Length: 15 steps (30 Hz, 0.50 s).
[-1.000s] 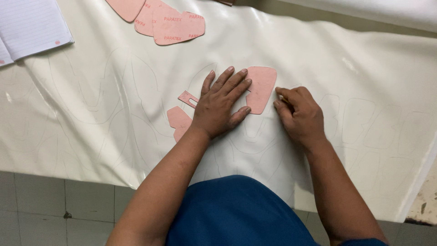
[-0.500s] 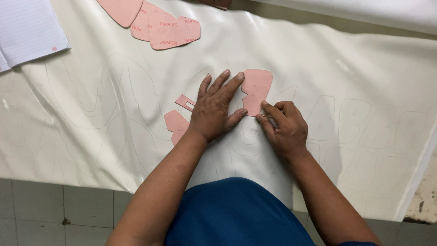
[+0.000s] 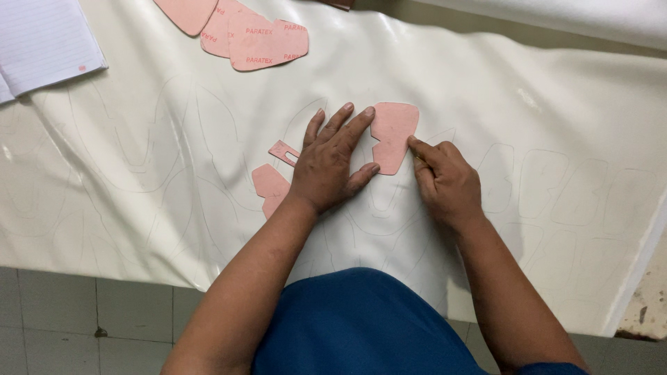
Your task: The person lays pink paper pattern templates labeled PAMATEX onto a roll of white material spread over a work table and traces around each template with a small marking tool, one template at a time, moving finished templates aside and stacking them as marked outlines accumulate on the material.
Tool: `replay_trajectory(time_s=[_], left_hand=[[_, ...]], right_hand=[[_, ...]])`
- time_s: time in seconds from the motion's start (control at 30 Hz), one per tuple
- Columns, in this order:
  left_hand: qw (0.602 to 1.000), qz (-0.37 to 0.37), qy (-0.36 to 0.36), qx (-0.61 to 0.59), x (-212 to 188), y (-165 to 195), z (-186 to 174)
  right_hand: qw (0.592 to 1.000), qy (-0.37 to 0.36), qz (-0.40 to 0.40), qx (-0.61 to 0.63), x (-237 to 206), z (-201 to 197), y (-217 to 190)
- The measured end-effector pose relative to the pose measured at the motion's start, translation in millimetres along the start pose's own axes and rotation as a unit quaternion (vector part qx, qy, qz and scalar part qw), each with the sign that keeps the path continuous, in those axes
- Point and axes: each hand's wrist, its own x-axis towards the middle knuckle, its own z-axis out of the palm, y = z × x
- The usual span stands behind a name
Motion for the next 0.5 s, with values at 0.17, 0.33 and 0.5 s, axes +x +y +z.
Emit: replay_trajectory(time_s=[0.17, 0.33, 0.5], left_hand=[[1.0, 0.008, 0.013, -0.008, -1.8, -1.7, 0.8], [1.0, -0.001, 0.014, -0.011, -0.8, -1.4, 2.6], [1.0, -0.001, 0.021, -0.021, -1.4, -1.2, 1.4]], right_hand=[[1.0, 0.004, -0.004, -0.021, 1.5, 1.5, -2.6], [1.0, 0.014, 0.009, -0.008, 1.7, 2.5, -3.9], [1.0, 0.011, 0.002, -0.015, 1.0, 2.8, -4.1]])
